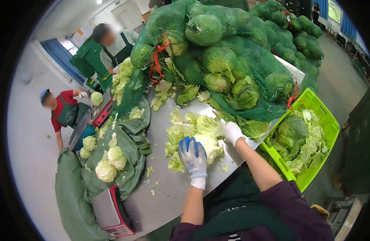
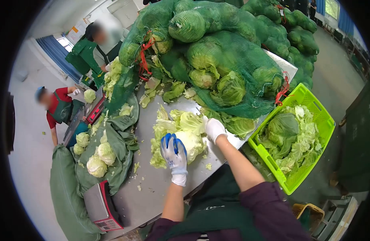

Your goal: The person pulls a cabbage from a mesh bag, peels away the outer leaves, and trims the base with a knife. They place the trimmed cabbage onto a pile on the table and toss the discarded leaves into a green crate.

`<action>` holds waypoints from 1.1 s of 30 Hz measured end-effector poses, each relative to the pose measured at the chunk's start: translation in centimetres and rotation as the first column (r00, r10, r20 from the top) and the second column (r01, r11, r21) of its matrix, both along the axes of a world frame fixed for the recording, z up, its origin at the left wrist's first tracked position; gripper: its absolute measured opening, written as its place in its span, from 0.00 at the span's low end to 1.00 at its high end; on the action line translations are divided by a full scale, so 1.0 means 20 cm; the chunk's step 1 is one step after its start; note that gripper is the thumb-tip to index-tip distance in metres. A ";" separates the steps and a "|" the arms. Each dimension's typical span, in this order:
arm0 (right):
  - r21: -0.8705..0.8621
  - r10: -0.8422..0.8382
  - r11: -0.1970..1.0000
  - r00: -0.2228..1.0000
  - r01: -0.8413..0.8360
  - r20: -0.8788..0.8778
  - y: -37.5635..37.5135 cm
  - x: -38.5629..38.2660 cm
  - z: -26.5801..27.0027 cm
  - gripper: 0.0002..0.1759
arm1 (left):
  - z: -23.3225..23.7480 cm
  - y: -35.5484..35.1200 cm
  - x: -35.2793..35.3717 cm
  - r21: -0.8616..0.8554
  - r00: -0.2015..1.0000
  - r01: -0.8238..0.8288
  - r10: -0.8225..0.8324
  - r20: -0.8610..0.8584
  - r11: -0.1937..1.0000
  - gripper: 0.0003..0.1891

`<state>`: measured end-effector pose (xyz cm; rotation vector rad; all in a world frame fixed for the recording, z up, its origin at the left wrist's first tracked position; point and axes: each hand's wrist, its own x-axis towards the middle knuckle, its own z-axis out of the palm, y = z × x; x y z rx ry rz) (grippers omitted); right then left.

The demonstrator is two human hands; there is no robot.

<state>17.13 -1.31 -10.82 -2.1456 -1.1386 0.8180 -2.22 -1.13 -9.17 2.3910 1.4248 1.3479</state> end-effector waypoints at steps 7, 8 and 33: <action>0.322 -0.128 0.944 0.979 0.072 0.157 0.05 -0.19 -0.03 0.25 | -0.04 -0.01 -0.17 -0.119 0.964 0.172 -0.143 0.222 0.978 0.16; 0.344 -0.210 0.925 0.971 0.158 0.118 0.07 -0.13 -0.09 0.22 | -0.06 0.00 -0.19 -0.113 0.965 0.177 -0.149 0.216 0.978 0.16; 0.369 -0.034 0.928 0.998 0.052 -0.055 -0.03 -0.15 -0.09 0.28 | -0.29 0.01 -0.35 -0.071 0.860 0.318 -0.256 0.442 0.945 0.23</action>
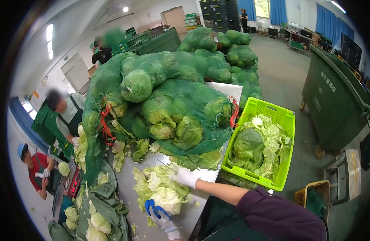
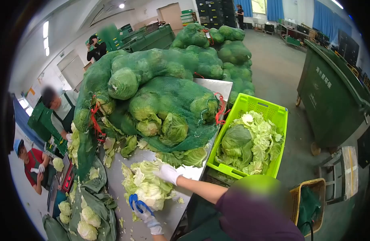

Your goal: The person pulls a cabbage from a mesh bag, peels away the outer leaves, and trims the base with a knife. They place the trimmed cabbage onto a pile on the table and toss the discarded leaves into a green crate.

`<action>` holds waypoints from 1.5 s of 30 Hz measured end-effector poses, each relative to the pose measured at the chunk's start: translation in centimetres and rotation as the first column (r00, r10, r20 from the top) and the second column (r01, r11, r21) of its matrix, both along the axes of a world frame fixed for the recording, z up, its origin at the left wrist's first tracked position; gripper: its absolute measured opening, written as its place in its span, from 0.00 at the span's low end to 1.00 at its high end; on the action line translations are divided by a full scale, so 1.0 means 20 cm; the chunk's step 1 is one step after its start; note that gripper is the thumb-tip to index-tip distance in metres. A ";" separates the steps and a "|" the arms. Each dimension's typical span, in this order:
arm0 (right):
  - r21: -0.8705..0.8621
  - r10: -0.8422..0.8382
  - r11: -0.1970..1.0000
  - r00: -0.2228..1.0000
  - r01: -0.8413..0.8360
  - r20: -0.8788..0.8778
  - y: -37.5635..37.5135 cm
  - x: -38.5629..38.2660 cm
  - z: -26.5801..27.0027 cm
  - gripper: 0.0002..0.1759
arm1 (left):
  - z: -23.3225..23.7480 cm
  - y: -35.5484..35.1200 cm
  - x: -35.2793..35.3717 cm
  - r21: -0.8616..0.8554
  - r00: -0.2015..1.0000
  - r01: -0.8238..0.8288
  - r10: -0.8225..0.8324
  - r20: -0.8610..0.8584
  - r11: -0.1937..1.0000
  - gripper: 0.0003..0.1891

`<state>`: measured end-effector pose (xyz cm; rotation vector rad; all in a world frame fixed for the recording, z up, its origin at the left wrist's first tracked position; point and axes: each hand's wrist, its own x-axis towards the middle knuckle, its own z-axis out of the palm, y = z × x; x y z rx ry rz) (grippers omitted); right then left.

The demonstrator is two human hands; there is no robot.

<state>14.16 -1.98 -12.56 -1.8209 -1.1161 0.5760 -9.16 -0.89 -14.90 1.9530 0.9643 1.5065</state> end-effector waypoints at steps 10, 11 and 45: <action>-0.146 0.290 0.917 0.870 -0.372 -0.398 -0.23 -0.23 0.13 0.21 | 0.07 0.11 -0.07 -0.189 0.997 0.015 0.000 0.077 0.982 0.22; -0.067 0.356 0.903 0.827 -0.424 -0.435 -0.26 -0.22 0.18 0.18 | 0.06 0.13 -0.09 -0.265 0.987 0.037 0.006 0.159 0.963 0.23; -0.276 0.385 0.887 0.923 -0.369 0.003 -0.19 -0.41 0.26 0.41 | 0.25 0.04 -0.19 -0.396 0.997 0.064 -0.042 0.065 0.916 0.24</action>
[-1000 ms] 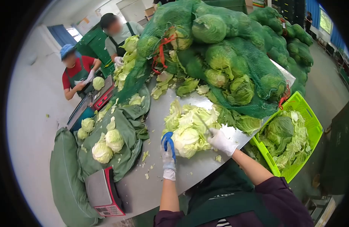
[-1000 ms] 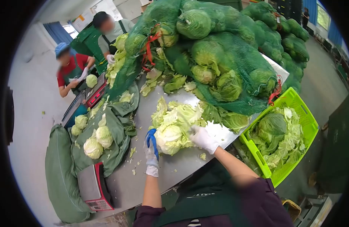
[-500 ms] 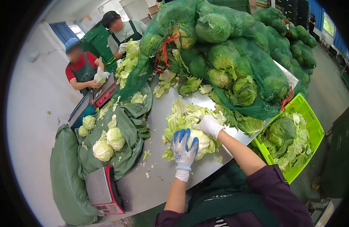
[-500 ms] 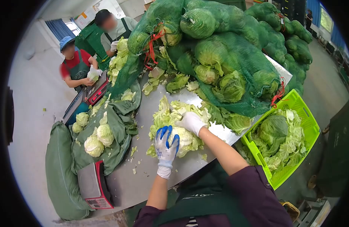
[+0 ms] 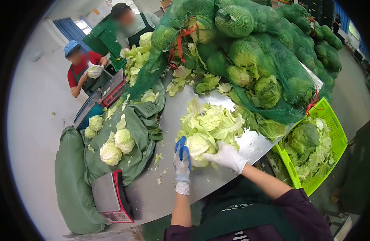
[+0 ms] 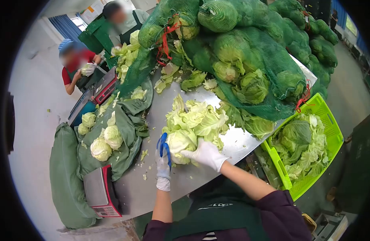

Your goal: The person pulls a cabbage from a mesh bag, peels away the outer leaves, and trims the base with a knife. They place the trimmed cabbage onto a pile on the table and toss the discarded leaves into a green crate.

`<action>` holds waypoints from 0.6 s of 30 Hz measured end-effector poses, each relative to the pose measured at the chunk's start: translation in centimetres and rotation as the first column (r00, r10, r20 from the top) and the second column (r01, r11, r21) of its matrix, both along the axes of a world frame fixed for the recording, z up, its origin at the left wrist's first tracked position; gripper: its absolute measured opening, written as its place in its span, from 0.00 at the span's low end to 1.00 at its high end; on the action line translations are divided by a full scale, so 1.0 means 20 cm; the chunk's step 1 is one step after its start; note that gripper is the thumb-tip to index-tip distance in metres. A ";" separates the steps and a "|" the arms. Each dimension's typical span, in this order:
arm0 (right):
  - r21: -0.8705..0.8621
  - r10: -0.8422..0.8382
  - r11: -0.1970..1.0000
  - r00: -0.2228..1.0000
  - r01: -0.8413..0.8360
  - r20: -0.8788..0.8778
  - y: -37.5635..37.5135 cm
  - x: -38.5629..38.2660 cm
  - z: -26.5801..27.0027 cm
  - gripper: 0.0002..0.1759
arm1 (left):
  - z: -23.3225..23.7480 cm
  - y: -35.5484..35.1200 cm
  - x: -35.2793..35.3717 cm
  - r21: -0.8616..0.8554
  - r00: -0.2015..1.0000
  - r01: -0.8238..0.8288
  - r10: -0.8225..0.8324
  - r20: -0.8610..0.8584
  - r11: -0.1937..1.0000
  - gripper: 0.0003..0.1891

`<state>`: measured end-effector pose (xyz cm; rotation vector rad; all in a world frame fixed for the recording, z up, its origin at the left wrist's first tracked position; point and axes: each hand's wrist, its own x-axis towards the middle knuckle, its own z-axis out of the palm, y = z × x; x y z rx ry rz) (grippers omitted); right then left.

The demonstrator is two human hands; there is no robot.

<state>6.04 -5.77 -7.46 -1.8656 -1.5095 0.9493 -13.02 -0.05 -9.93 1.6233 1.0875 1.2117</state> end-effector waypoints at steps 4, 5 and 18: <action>-0.144 -0.116 0.989 0.817 0.041 -0.564 -0.02 0.02 -0.05 0.24 | 0.24 -0.02 0.17 0.333 0.775 0.141 0.105 -0.624 0.932 0.23; -0.154 -0.073 0.988 0.901 0.007 -0.429 -0.01 0.05 -0.02 0.20 | 0.22 0.00 0.18 0.301 0.752 0.128 0.106 -0.651 0.945 0.23; 0.076 -0.167 0.984 0.983 0.162 0.072 0.09 0.17 0.24 0.42 | 0.16 -0.16 -0.08 0.213 0.879 0.199 -0.079 -0.470 0.957 0.38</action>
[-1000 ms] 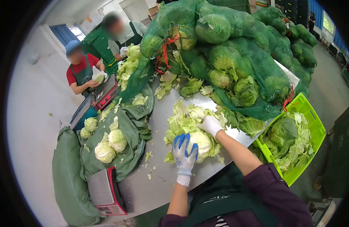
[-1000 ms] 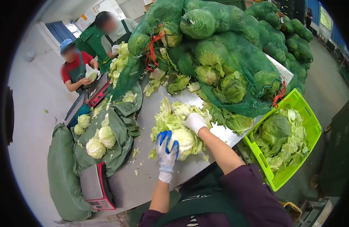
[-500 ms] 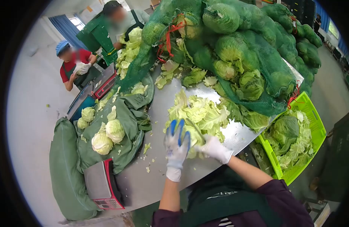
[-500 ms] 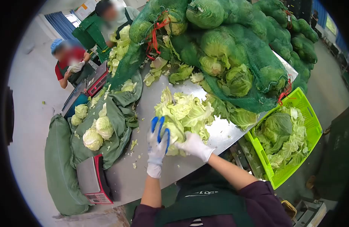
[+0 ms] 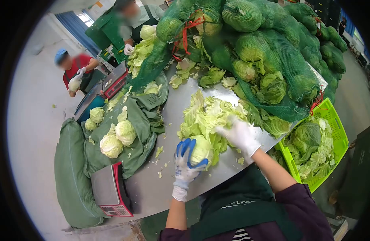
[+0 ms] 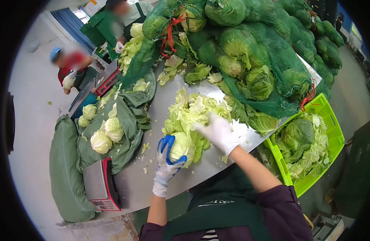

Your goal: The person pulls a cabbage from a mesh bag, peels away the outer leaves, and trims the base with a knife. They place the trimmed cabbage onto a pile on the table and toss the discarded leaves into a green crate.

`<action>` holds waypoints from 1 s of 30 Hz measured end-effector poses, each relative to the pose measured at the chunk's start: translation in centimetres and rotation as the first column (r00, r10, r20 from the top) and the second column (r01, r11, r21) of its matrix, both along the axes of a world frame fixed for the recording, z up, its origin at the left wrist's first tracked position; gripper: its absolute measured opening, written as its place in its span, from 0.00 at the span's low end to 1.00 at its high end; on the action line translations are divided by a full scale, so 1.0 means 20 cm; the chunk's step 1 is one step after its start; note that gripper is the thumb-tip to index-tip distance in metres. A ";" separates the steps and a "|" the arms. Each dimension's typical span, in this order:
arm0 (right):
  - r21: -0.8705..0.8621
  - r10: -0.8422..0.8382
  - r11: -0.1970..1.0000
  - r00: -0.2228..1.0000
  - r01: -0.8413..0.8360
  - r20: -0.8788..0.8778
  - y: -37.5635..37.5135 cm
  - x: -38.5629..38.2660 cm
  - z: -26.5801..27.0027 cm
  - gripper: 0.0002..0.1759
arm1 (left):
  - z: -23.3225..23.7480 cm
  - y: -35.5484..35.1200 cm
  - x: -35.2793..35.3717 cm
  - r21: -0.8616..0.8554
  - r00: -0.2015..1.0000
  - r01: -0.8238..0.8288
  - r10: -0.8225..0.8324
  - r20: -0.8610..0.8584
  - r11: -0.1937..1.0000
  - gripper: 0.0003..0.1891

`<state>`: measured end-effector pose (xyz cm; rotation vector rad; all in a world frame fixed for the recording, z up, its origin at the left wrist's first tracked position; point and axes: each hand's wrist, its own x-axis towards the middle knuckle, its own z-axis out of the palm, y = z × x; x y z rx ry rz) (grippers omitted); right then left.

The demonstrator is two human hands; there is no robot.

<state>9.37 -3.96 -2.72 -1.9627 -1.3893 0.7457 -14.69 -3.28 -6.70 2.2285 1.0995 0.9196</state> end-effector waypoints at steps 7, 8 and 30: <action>-0.042 0.015 0.999 1.000 -0.015 -0.003 0.14 -0.19 -0.52 0.25 | -0.04 -0.22 0.05 0.186 0.981 -0.092 0.121 -0.154 0.978 0.33; -0.049 0.021 0.999 1.000 -0.021 -0.009 0.14 -0.17 -0.58 0.25 | -0.05 -0.25 0.02 0.180 0.979 -0.097 0.126 -0.161 0.979 0.33; -0.131 0.568 0.729 0.701 -0.672 -0.431 0.04 -0.21 -0.25 0.23 | -0.19 -0.38 -0.09 0.096 0.971 -0.238 0.240 -0.003 0.966 0.47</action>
